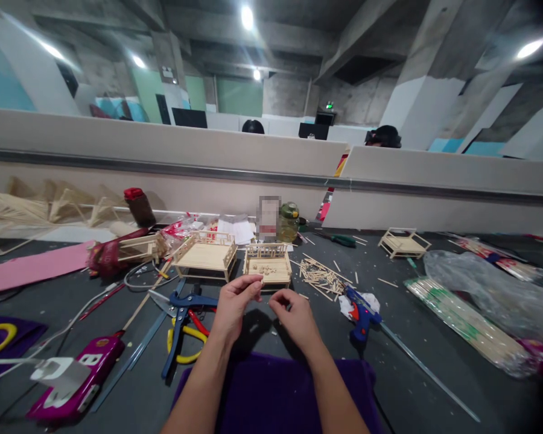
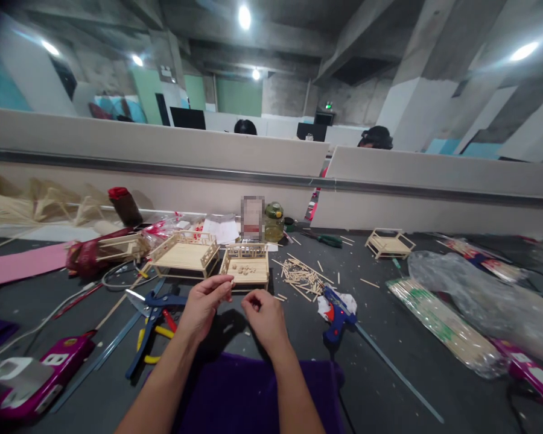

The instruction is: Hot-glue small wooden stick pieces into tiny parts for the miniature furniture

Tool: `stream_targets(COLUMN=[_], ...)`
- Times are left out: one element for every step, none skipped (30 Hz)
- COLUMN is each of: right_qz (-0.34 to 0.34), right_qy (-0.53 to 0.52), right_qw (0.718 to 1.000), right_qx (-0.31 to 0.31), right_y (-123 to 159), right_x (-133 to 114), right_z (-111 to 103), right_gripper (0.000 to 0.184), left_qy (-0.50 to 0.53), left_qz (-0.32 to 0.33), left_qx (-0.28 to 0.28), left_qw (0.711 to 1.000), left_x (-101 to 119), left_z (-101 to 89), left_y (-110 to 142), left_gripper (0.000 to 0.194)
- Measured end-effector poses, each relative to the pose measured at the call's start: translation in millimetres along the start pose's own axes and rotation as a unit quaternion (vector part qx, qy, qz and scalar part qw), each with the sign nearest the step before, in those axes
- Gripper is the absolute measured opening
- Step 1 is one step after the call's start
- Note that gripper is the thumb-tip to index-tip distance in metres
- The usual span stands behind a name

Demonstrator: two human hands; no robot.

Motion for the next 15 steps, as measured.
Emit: stream_targets(right_qz=[0.025,0.052,0.079,0.104,0.125,0.14,0.149,0.154,0.157,0.157,0.155,0.151,0.148,0.144,0.141], right_qy=[-0.095,-0.183,-0.259,-0.319,-0.365,-0.4,-0.425,-0.443,-0.453,-0.46,-0.463,-0.463,-0.462,-0.458,-0.453], right_qw=[0.995,0.982,0.963,0.942,0.922,0.905,0.892,0.883,0.877,0.874,0.873,0.873,0.874,0.876,0.879], right_qx=[0.011,0.016,0.019,0.021,0.022,0.022,0.022,0.021,0.022,0.024,0.026,0.03,0.036,0.041,0.047], right_y=[-1,-2,-2,-2,-1,-1,0,0,1,1,2,2,2,2,2], right_x=[1,2,3,4,5,5,4,3,3,2,1,0,-1,-2,-2], right_z=[-3,-4,-5,-5,-4,-4,-3,-2,-2,-2,-2,-2,-2,-2,-3], right_gripper=[0.012,0.014,0.017,0.021,0.023,0.025,0.026,0.026,0.026,0.026,0.026,0.026,0.025,0.025,0.024], left_qy=[-0.005,-0.011,-0.016,-0.021,-0.025,-0.029,-0.033,-0.036,-0.039,-0.041,-0.043,-0.044,-0.046,-0.047,-0.049], left_qz=[-0.001,-0.003,-0.006,-0.008,-0.01,-0.012,-0.013,-0.013,-0.013,-0.013,-0.013,-0.014,-0.015,-0.015,-0.015], left_qx=[-0.002,-0.003,-0.003,-0.003,-0.004,-0.005,-0.007,-0.009,-0.011,-0.013,-0.014,-0.014,-0.014,-0.014,-0.015], left_qw=[1.0,1.0,1.0,1.0,1.0,0.999,0.999,0.999,0.999,0.999,0.999,0.999,0.999,0.999,0.999], left_x=[-1,-2,-4,-6,-7,-9,-11,-12,-12,-13,-13,-13,-12,-12,-11], left_z=[1.0,2.0,2.9,3.8,4.6,5.5,6.4,7.4,8.4,9.2,10.0,10.6,11.2,11.8,12.6], left_y=[0,0,0,0,0,1,1,1,2,3,3,4,5,5,5], left_gripper=[0.023,0.023,0.023,0.023,0.022,0.022,0.022,0.021,0.021,0.021,0.02,0.02,0.02,0.02,0.02])
Point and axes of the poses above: each hand's wrist, its own y-axis away from the middle knuckle, its own z-axis out of the palm, x = y × z, the point moved 5 cm from there along -y, towards the middle knuckle, and after that the axes turned 12 degrees about y, right-handed, at the moved point
